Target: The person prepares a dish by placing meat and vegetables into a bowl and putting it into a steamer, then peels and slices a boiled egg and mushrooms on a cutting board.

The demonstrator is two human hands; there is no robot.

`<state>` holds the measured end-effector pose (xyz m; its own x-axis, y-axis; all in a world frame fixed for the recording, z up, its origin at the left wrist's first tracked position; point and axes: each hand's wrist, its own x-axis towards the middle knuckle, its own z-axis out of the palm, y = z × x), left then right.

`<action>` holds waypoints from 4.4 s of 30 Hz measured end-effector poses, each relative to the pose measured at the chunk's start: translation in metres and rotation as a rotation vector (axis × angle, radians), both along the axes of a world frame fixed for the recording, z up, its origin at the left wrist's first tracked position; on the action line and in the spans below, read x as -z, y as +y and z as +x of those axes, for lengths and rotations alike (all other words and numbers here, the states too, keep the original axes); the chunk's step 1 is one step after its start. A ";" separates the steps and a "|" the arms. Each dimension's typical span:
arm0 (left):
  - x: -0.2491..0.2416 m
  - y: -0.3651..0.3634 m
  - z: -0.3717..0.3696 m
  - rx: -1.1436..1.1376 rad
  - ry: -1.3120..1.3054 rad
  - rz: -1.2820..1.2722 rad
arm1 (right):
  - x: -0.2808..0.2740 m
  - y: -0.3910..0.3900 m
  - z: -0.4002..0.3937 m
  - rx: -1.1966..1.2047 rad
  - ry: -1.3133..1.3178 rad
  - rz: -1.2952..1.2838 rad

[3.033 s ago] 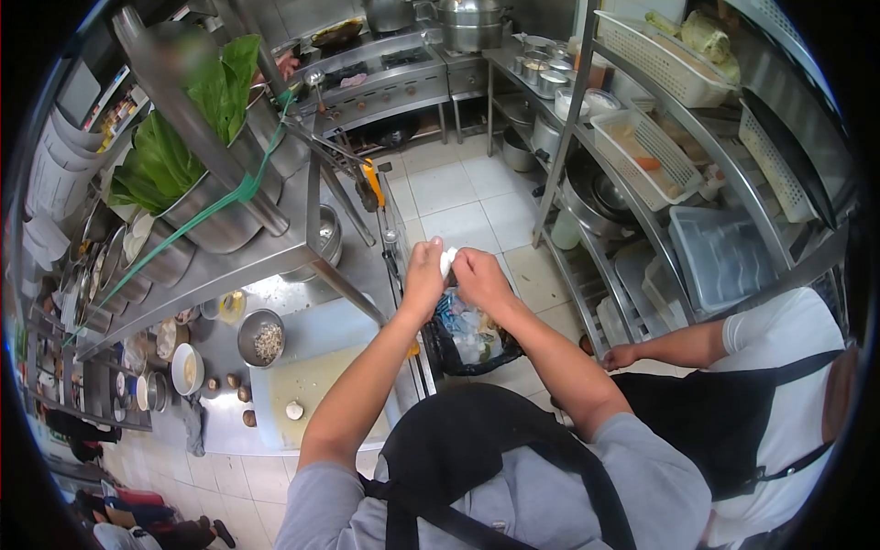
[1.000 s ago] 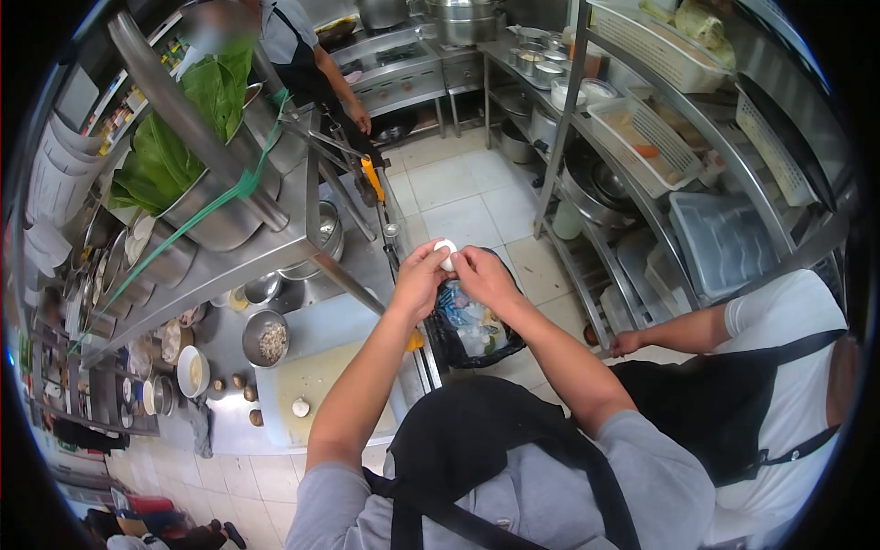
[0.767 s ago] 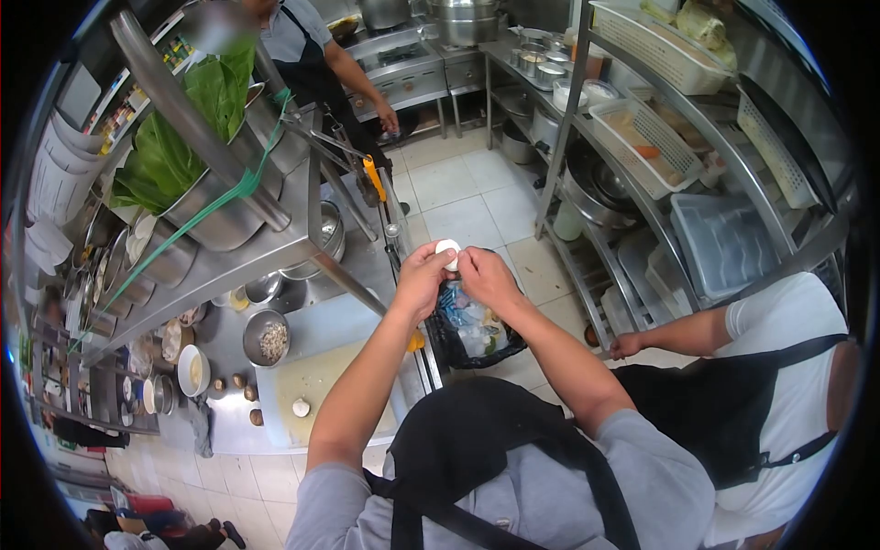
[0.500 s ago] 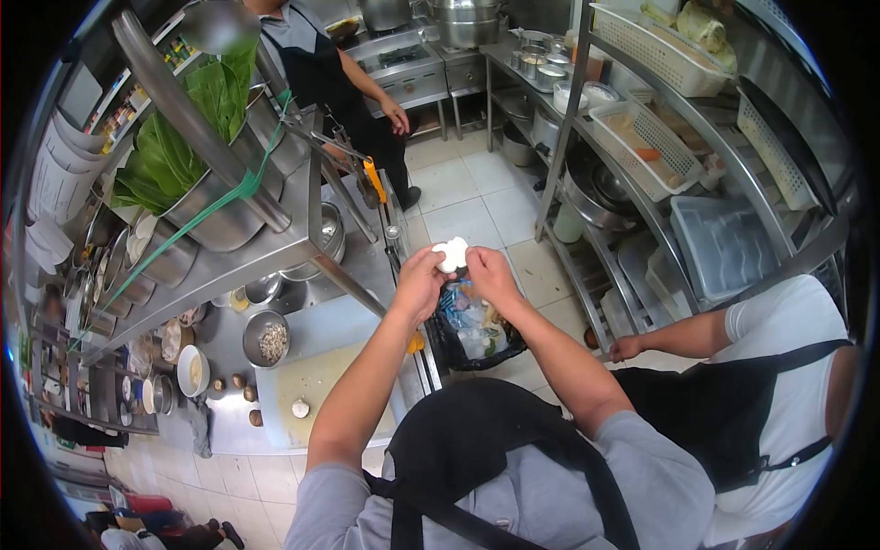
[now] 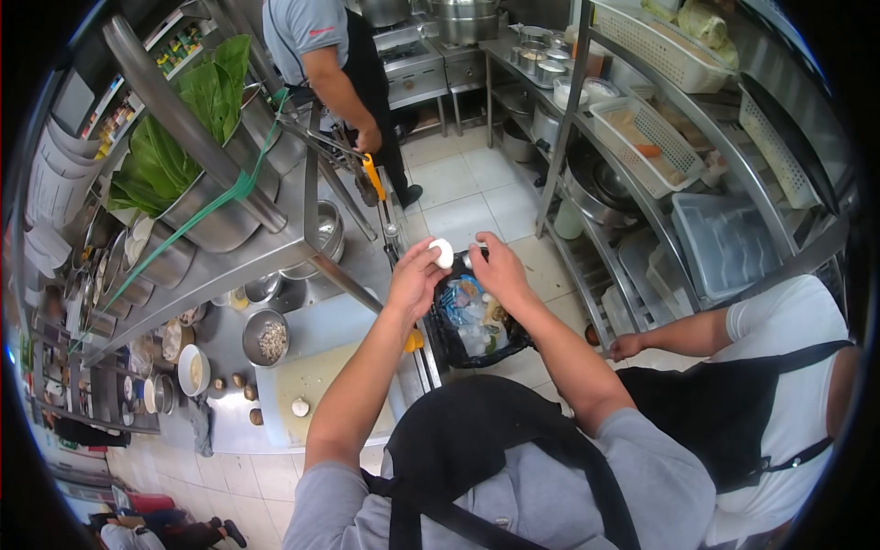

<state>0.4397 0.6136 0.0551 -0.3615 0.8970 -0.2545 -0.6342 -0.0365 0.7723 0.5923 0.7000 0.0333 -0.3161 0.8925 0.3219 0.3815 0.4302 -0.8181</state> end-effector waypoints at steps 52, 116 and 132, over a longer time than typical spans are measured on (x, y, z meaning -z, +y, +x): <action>-0.003 -0.014 -0.005 0.138 -0.019 0.173 | -0.003 -0.002 0.010 -0.242 0.147 -0.227; 0.027 -0.403 -0.082 0.369 0.741 -0.384 | -0.075 -0.312 0.073 -0.250 -0.715 -0.309; 0.016 -0.378 -0.091 0.007 1.408 -0.003 | -0.011 -0.339 0.009 -0.305 -0.682 -0.369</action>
<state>0.3490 0.2360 0.0390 -0.3070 0.8999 0.3098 0.6588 -0.0339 0.7515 0.6008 0.3608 0.0440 -0.5812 0.7465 -0.3240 0.7545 0.3450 -0.5583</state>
